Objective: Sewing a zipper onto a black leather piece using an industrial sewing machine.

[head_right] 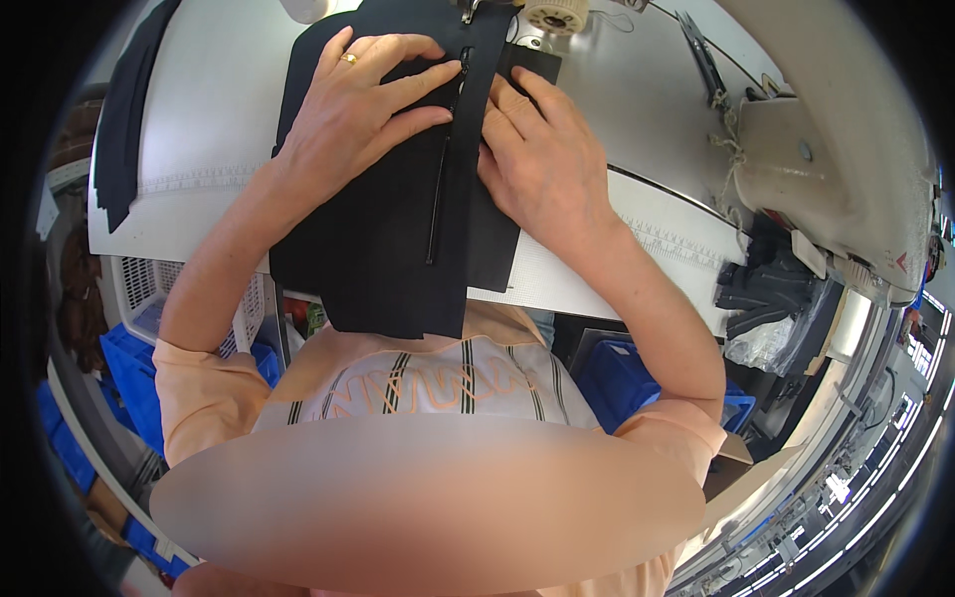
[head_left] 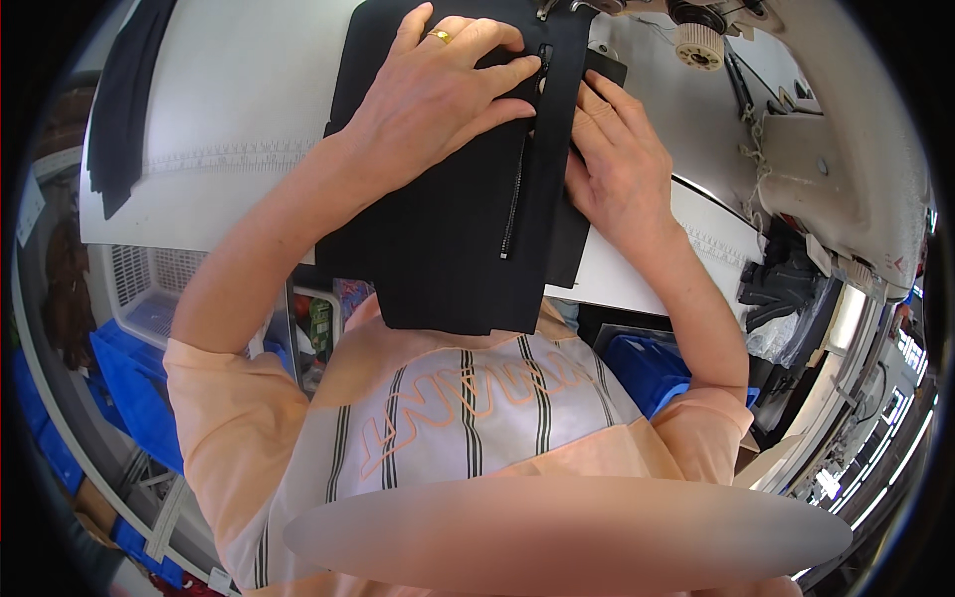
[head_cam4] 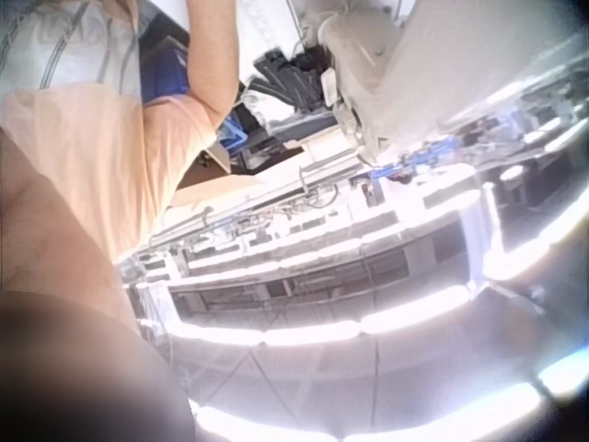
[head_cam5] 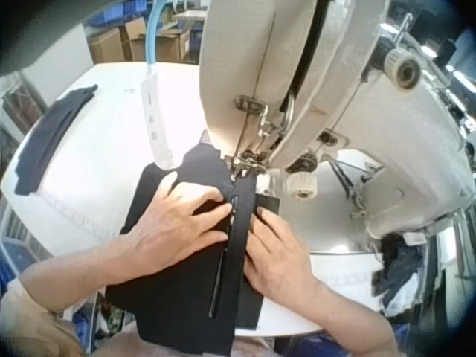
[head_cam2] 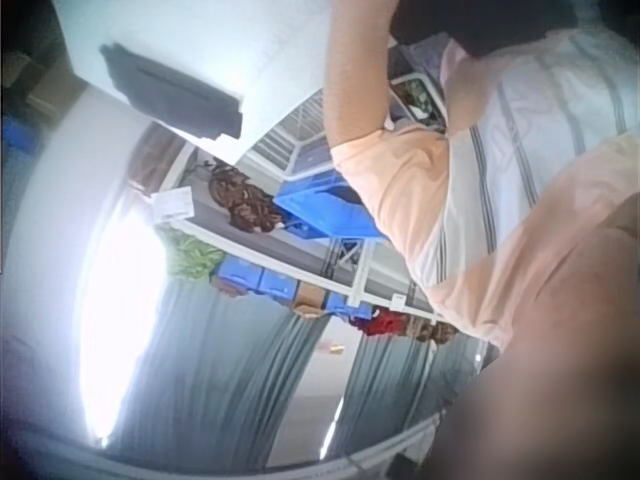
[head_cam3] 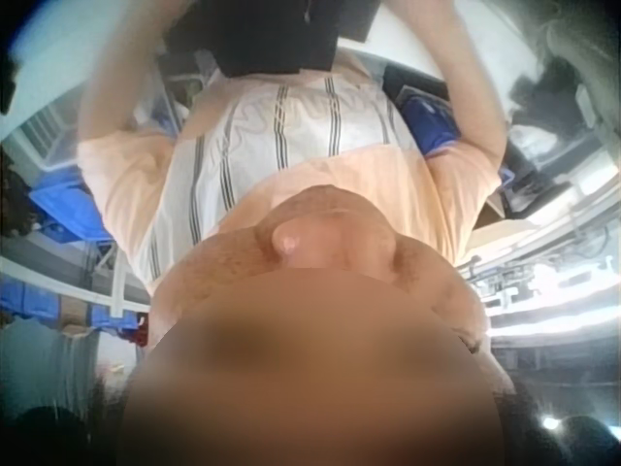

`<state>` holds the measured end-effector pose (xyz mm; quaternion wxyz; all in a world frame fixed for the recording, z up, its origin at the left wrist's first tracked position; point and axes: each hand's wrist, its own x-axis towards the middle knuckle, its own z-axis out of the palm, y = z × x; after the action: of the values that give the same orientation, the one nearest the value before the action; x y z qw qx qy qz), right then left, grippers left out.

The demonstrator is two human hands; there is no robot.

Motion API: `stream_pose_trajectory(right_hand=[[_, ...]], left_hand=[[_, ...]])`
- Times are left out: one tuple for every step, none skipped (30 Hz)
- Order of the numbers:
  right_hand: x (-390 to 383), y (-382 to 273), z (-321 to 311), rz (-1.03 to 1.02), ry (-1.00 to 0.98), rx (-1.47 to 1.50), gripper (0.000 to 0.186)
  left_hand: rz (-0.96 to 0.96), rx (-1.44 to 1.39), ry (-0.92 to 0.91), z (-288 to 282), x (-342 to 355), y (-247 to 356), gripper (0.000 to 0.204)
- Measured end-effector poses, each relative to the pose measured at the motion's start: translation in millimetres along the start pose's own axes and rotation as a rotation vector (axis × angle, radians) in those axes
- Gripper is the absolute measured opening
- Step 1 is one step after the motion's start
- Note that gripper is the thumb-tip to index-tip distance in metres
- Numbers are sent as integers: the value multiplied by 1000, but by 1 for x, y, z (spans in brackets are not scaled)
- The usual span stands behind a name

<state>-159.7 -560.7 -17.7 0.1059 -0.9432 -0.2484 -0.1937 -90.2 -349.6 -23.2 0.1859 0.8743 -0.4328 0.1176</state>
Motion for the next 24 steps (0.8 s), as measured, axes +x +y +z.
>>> stream_pose_trajectory(right_hand=[[0,1,-1,4,-12,23,41],[0,1,-3,-1,-31,36,41],[0,2,-4,2,-49,43,41],[0,3,-5,-10,-54,50,41],[-1,3,-5,-13,-58,50,41],[-1,3,-5,-14,-58,43,42],[-1,4,-4,-26,-53,48,44],[-1,4,-3,-37,-45,46,46],[0,5,-2,-49,-38,44,48],[0,5,-1,-47,-32,40,48],[1,6,0,-44,-28,37,48],[2,7,1,-41,-24,35,48],[3,9,2,-48,-27,32,48],[4,11,2,-55,-31,28,48],[5,12,2,-55,-33,29,48],[7,14,2,-63,-37,18,48],[8,15,2,-65,-40,11,48],[9,17,3,-68,-41,6,48],[10,18,3,-71,-37,4,48],[11,18,3,-75,-33,2,48],[12,19,4,-82,-28,-3,48],[12,19,4,-69,-24,4,48],[12,20,5,-61,-18,8,48],[12,20,5,-43,-20,16,48]], left_hand=[[13,34,20,0,-1,0,44],[26,69,41,0,-1,0,44],[15,79,27,0,-2,0,45],[5,89,11,0,-3,1,46],[-5,99,-4,-1,-3,1,47],[-8,100,-11,-1,-3,1,46],[-10,99,-18,-2,-3,1,46],[-12,100,-22,-2,-2,1,46],[-3,99,-19,-2,0,0,46],[4,99,-17,-2,2,-1,46],[10,98,-16,-3,4,-1,46],[20,97,-3,-3,7,-3,46],[29,96,11,-4,10,-4,46],[39,95,25,-5,12,-5,46],[61,73,36,-6,13,-5,44],[83,51,47,-8,14,-5,42],[103,31,58,-9,15,-5,41],[74,18,18,-10,16,-5,43],[43,5,-21,-11,17,-5,44],[12,-9,-61,-12,17,-4,46],[6,-22,-48,-12,18,-4,46],[1,-36,-35,-12,18,-4,45],[-4,-49,-23,-11,19,-4,45],[3,-47,-13,-10,18,-5,45]])
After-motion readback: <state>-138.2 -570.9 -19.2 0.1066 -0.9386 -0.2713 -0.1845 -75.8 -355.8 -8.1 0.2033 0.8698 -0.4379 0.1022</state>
